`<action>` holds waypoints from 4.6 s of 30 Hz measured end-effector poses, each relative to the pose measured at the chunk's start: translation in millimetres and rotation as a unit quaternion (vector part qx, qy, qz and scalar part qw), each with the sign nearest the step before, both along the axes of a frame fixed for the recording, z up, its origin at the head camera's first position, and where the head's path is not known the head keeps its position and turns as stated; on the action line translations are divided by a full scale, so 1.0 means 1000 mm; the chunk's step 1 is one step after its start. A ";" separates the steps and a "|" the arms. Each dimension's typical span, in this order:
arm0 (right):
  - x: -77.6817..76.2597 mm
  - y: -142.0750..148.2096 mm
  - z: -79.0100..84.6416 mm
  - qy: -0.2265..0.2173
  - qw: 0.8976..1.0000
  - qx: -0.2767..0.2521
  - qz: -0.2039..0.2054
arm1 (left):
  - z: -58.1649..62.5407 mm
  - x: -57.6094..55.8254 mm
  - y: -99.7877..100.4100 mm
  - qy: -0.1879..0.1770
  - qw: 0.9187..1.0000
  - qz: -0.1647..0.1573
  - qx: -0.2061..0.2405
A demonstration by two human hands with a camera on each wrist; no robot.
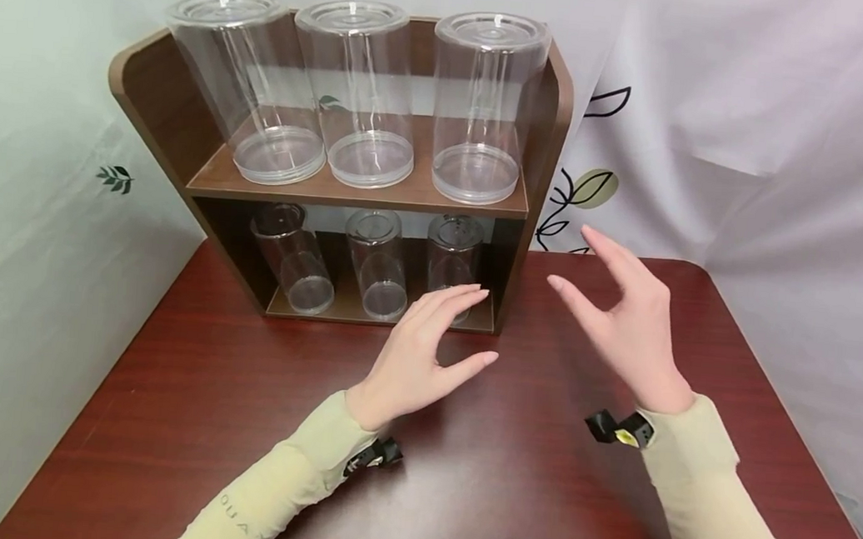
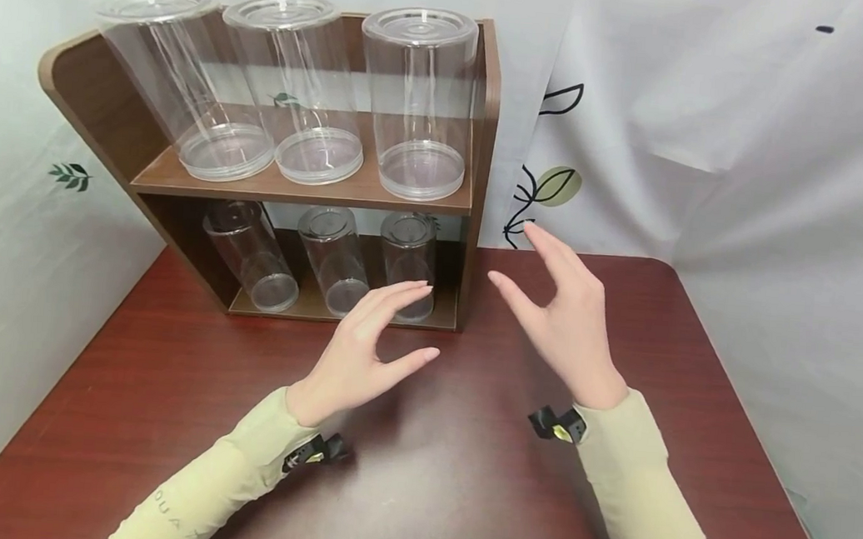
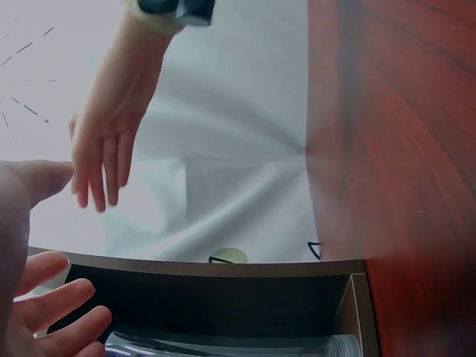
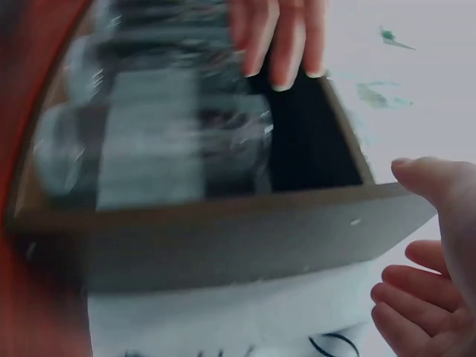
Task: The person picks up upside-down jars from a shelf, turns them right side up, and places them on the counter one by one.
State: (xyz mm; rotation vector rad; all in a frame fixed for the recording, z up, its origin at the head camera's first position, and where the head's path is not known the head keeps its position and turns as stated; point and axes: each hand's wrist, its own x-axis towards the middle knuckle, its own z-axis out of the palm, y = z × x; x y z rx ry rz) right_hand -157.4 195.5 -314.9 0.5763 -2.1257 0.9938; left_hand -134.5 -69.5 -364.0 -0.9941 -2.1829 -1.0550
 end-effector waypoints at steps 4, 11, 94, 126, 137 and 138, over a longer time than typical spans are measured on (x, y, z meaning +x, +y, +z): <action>0.000 -0.021 0.019 -0.089 0.990 -0.104 0.033 | 0.003 0.001 -0.003 -0.002 1.000 -0.004 0.002; -0.013 -0.044 0.038 -0.119 0.969 -0.204 0.074 | 0.017 -0.002 -0.012 0.015 1.000 0.000 0.017; -0.047 -0.062 0.045 -0.048 0.952 -0.297 0.054 | 0.184 -0.064 0.000 -0.092 0.969 0.074 0.215; -0.045 -0.064 0.043 -0.040 0.956 -0.289 0.017 | 0.094 0.017 -0.037 -0.053 0.951 0.013 0.304; -0.015 -0.065 0.057 -0.076 0.970 -0.227 0.047 | 0.044 0.026 -0.043 -0.104 0.942 0.023 0.319; -0.008 -0.065 0.060 -0.079 0.970 -0.223 0.055 | 0.041 0.027 -0.043 -0.108 0.941 0.023 0.321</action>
